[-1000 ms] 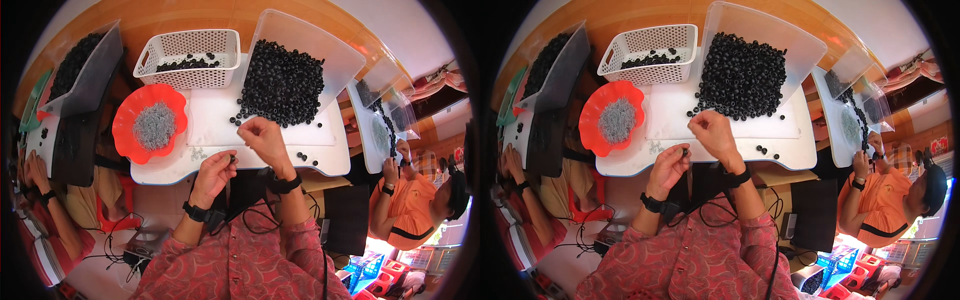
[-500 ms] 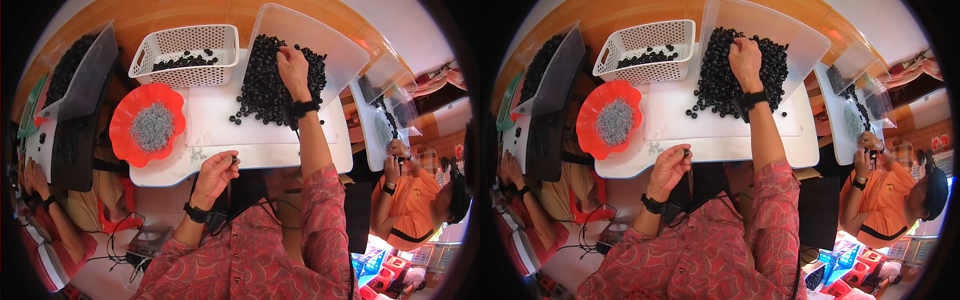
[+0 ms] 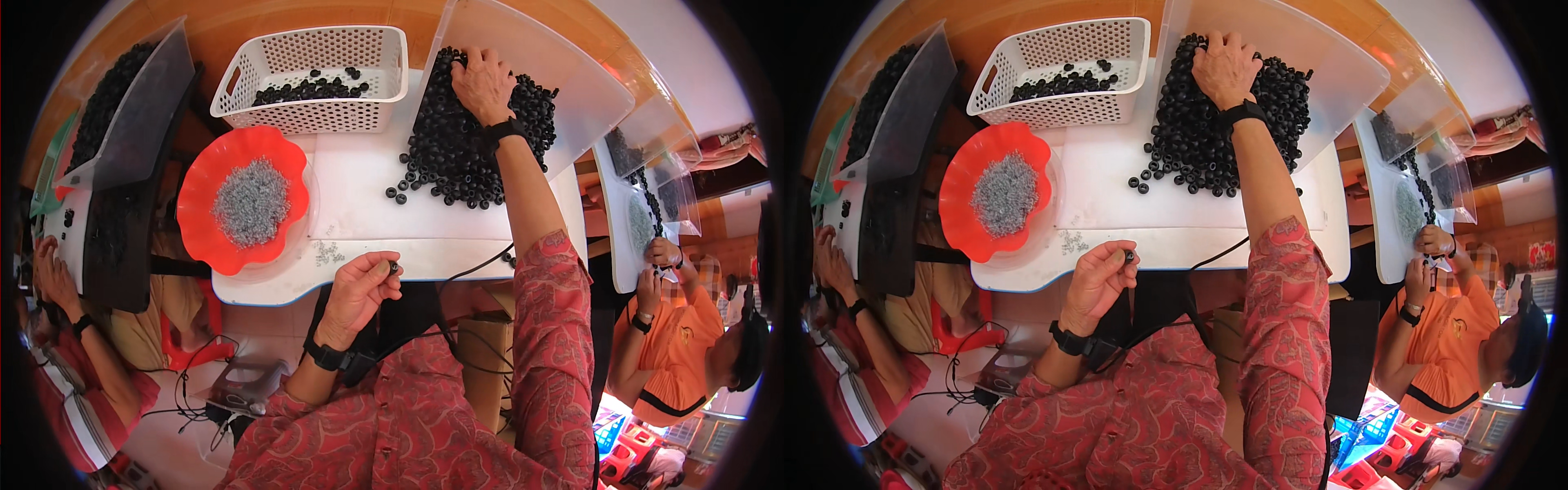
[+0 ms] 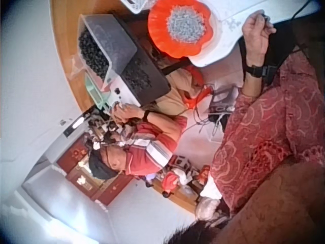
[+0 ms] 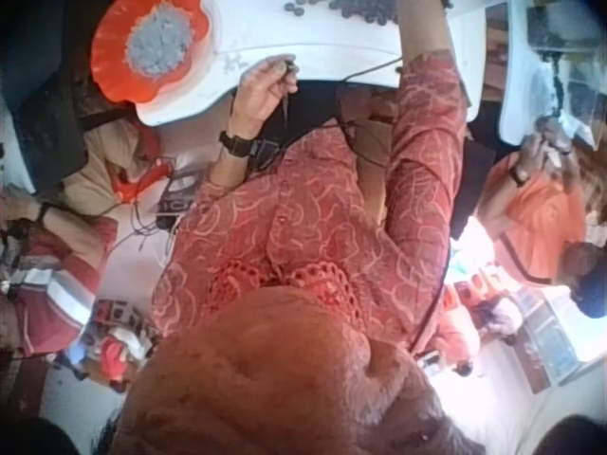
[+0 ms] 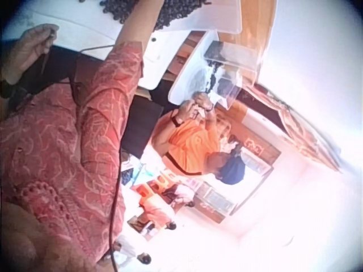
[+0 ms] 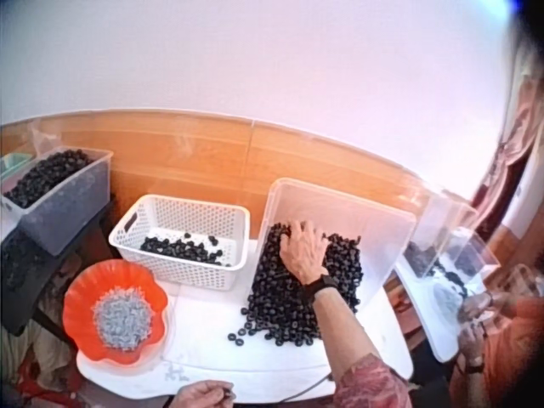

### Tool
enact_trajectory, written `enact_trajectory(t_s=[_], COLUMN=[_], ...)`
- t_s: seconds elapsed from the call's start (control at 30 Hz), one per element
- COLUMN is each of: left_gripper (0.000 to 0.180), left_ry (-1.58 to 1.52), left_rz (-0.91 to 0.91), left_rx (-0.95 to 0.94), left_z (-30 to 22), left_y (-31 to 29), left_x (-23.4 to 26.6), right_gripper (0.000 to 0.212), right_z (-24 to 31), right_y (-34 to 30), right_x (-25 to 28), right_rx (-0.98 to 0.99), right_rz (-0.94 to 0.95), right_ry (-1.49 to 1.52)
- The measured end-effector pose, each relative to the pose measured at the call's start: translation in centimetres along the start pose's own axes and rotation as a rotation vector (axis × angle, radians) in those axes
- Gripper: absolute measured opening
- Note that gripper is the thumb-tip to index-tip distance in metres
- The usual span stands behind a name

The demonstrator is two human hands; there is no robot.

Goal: Manually assembling small metal components into plastic spheres.

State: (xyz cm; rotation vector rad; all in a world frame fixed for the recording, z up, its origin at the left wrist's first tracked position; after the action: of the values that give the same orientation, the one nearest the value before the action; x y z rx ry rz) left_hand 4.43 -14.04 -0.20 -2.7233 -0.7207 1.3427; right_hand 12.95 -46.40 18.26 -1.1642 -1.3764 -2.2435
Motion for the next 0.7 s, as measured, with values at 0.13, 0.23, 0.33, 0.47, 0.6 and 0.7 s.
enact_trajectory(t_s=[0.13,0.23,0.33,0.47,0.6,0.7], left_gripper=[0.026,0.026,0.026,0.026,0.026,0.026], left_ry=[0.003,0.002,0.002,0.0,0.001,0.007], left_rz=[-0.002,-0.005,-0.007,-0.01,-0.011,-0.017], left_rx=[-0.001,0.001,0.0,-0.004,-0.01,-0.006], left_z=[-0.1,0.0,0.0,0.0,-0.2,-0.1], left_y=[0.0,0.0,0.0,-0.1,0.0,0.1], left_x=[-0.1,-0.1,-0.1,0.0,-0.1,-0.2], right_gripper=[0.033,0.034,0.037,0.04,0.043,0.043], right_z=[-1.1,-1.4,-1.1,-0.8,-0.7,-0.8], right_y=[0.1,0.1,-0.5,-1.0,-1.3,-1.2], right_x=[-0.7,-1.0,-0.9,-1.0,-1.9,-2.1], right_rx=[-0.048,-0.053,-0.044,-0.013,-0.031,-0.039], right_rz=[0.053,0.052,0.026,0.036,0.13,0.133], right_ry=[0.004,-0.053,-0.07,0.006,-0.007,0.007])
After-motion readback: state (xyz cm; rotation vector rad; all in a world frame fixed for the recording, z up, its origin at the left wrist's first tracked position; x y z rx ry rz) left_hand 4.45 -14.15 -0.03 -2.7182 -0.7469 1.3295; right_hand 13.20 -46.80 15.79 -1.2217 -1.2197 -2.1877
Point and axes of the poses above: each hand's wrist, its own y-axis towards the middle knuckle, its own x-axis out of the back of the hand, z = x × y, the point moved 10 cm from there along y, towards the middle knuckle, and after that the axes turned 9 degrees about y, right-handed, at the moved point
